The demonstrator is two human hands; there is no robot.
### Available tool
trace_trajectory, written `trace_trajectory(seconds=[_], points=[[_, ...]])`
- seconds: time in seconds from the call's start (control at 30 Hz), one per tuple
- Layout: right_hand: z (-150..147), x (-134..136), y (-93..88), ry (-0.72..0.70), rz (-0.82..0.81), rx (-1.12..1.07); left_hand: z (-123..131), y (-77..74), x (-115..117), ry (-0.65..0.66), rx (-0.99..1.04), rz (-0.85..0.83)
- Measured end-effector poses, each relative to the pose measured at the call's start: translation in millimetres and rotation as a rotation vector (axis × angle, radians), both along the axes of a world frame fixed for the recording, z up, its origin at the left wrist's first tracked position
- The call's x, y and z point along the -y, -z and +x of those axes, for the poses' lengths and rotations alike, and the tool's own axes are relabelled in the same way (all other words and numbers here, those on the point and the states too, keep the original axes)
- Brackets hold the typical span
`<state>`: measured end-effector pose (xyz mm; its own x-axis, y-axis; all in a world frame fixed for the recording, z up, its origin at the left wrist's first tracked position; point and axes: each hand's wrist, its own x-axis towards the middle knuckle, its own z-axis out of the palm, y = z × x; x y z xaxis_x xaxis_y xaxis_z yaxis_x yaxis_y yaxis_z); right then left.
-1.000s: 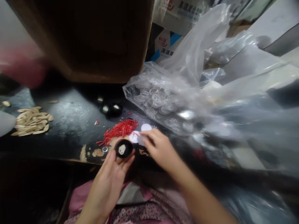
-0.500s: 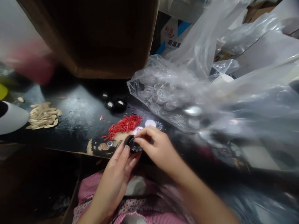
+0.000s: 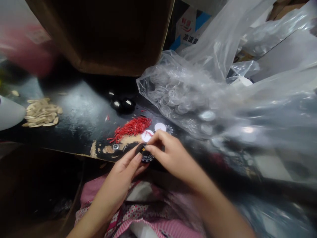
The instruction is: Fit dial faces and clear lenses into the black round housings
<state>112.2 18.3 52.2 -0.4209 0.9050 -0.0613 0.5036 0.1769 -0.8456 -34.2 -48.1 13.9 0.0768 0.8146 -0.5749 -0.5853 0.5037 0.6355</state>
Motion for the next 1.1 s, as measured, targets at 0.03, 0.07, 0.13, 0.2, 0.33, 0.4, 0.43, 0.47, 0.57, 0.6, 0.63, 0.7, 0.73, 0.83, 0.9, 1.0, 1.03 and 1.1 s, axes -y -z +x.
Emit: trace_trajectory(seconds=[0.03, 0.07, 0.13, 0.2, 0.33, 0.4, 0.43, 0.47, 0.57, 0.6, 0.63, 0.7, 0.73, 0.83, 0.9, 1.0, 1.03, 1.1], points=[[0, 0, 0.5, 0.005, -0.025, -0.003, 0, -0.4, 0, 0.007, -0.002, -0.003], [0, -1, 0.9, 0.008, -0.046, -0.008, 0, -0.6, 0, 0.014, -0.005, -0.007], [1, -1, 1.1, 0.013, -0.062, -0.003, 0, 0.1, 0, 0.03, -0.028, -0.006], [1, 1, 0.5, 0.009, -0.041, 0.022, -1, 2.7, 0, 0.05, -0.074, 0.013], [1, 4, 0.5, -0.017, -0.026, 0.036, -2, 10.0, 0, 0.103, -0.135, 0.042], [2, 4, 3.2, -0.003, -0.049, 0.014, -1, 11.0, 0, 0.107, -0.137, 0.045], [3, 3, 5.3, 0.003, -0.086, -0.021, -1, 10.4, -1, 0.102, -0.123, 0.039], [4, 2, 7.6, 0.011, -0.144, -0.079, -1, 9.1, -1, 0.093, -0.095, 0.029], [11, -1, 12.9, 0.09, -0.346, -0.31, -2, 3.9, -2, 0.054, 0.029, -0.015], [13, -2, 13.3, 0.123, -0.383, -0.357, -3, 2.4, -3, 0.044, 0.057, -0.026], [15, -2, 12.7, 0.148, -0.394, -0.378, -3, 1.1, -4, 0.036, 0.071, -0.032], [17, -1, 9.3, 0.16, -0.371, -0.363, -4, -0.4, -4, 0.025, 0.071, -0.046], [17, 0, 7.0, 0.153, -0.352, -0.343, -4, -0.9, -5, 0.021, 0.065, -0.053], [10, 5, 1.2, 0.13, -0.279, -0.239, -3, -1.8, -4, 0.017, 0.041, -0.068], [5, 7, 0.1, 0.111, -0.221, -0.152, -2, -1.9, -2, 0.036, 0.018, -0.069], [1, 9, 1.8, 0.09, -0.158, -0.082, 0, -0.4, 0, 0.054, -0.041, -0.039], [1, 9, 2.7, 0.087, -0.148, -0.073, 0, 0.5, 0, 0.055, -0.062, -0.024], [1, 9, 4.3, 0.083, -0.14, -0.062, 0, 2.6, 0, 0.063, -0.097, -0.001]])
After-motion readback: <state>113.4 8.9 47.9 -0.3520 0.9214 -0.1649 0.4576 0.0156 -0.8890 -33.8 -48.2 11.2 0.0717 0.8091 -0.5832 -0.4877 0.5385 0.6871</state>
